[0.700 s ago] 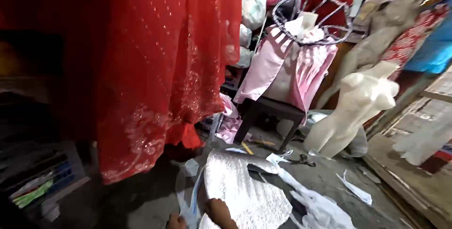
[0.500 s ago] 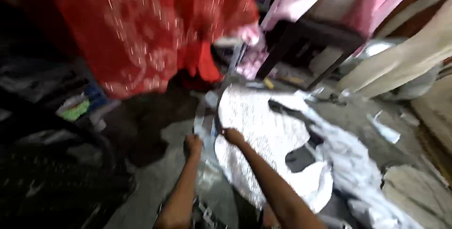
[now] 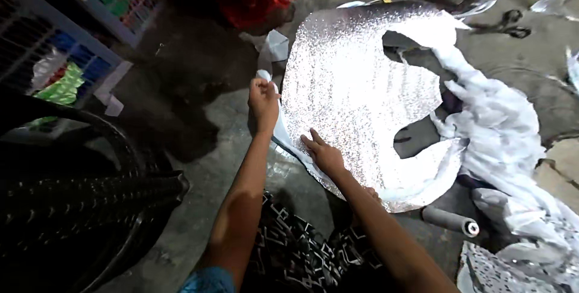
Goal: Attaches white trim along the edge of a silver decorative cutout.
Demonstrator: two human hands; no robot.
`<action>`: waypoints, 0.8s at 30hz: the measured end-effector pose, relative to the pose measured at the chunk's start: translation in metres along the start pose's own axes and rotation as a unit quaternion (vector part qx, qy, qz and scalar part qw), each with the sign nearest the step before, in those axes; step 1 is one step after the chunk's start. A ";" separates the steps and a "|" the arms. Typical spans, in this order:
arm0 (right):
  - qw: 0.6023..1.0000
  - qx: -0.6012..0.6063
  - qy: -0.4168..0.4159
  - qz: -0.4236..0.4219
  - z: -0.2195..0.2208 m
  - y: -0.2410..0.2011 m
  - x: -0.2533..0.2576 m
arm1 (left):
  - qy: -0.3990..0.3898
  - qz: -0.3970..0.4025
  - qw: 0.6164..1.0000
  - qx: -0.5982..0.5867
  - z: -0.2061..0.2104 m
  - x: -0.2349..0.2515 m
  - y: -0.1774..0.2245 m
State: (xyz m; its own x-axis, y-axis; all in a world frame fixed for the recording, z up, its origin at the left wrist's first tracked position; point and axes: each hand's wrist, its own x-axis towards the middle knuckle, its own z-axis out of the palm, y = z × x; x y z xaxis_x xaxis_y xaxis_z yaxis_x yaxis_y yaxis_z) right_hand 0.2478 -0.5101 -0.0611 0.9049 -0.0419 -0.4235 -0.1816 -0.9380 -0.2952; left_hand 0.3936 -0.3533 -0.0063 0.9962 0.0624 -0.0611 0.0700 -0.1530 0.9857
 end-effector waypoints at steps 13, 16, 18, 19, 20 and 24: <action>0.934 0.350 -0.071 -0.021 -0.063 0.005 0.042 | -0.044 -0.046 0.996 -0.062 0.008 0.062 -0.003; 0.915 0.390 -0.104 -0.003 -0.063 0.013 0.037 | -0.055 -0.093 0.991 -0.077 0.017 0.067 -0.022; 0.912 0.394 -0.109 -0.035 -0.060 0.018 0.036 | -0.051 -0.093 0.993 -0.048 0.022 0.069 -0.023; 0.921 0.371 -0.104 -0.055 -0.060 0.020 0.037 | -0.045 -0.081 0.995 -0.031 0.026 0.069 -0.020; 0.934 0.336 -0.098 -0.073 -0.059 0.022 0.040 | -0.038 -0.062 0.997 -0.017 0.029 0.068 -0.015; 0.976 0.201 -0.062 -0.060 -0.067 0.030 0.041 | -0.009 -0.007 0.997 0.076 0.020 0.033 0.005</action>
State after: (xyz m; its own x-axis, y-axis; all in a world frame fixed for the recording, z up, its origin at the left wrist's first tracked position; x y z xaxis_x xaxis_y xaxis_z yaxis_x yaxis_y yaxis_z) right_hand 0.3053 -0.5630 -0.0301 0.8796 0.1255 -0.4588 -0.2363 -0.7218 -0.6505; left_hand 0.4277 -0.3714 -0.0066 0.9956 0.0484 -0.0797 0.0906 -0.2999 0.9497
